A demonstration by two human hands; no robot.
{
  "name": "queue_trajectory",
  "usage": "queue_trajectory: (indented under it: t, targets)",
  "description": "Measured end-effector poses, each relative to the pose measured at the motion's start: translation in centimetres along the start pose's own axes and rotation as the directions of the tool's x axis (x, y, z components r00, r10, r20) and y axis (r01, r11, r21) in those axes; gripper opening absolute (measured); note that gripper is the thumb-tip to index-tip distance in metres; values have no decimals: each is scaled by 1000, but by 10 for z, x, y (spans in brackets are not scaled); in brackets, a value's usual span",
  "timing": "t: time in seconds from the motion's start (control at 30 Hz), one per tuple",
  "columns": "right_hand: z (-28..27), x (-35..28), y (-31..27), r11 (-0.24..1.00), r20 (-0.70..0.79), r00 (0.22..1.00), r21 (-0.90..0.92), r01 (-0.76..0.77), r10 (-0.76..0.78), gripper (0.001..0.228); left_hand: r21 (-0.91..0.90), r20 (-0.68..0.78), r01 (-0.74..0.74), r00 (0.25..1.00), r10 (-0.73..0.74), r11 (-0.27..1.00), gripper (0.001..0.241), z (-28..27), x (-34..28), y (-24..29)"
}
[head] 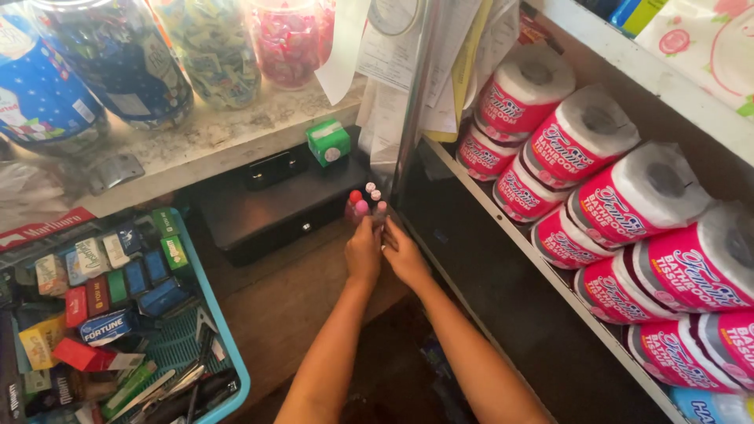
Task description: Organizing and arranging various personal care and household items from store shelves onto a counter.
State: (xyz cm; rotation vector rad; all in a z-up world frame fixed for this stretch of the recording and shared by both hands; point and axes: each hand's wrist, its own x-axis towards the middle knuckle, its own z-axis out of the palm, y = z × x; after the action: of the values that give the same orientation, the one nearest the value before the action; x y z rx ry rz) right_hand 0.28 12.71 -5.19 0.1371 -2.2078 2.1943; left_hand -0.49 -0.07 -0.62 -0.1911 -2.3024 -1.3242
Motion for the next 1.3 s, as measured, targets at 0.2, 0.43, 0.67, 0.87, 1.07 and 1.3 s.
queue_trajectory:
  t: [0.2,0.43,0.67,0.87,1.07,1.3]
  targets:
    - [-9,6,1,1000,-1,1000,27,-14,14,71,-103,17,-9,1000,11,995,12,-3,-2,3]
    - [-11,-4,-26,1000,60,998,-7,12,-12,72,-132,35,0,999,5,991,18,-14,-8,18]
    - [-17,0,-9,997,54,996,4,-74,74,73,-109,142,110,985,-94,988,27,-22,-17,25]
    - [-40,-43,-55,995,-44,994,-33,-97,96,66,-191,37,-80,995,88,978,29,-31,-24,56]
    - [-72,-102,-119,998,-172,984,43,-49,56,59,-322,113,-128,979,172,938,32,-36,-26,128]
    - [-109,-199,-198,1000,-419,908,6,10,-7,54,-541,245,-69,941,235,838,32,-39,-62,223]
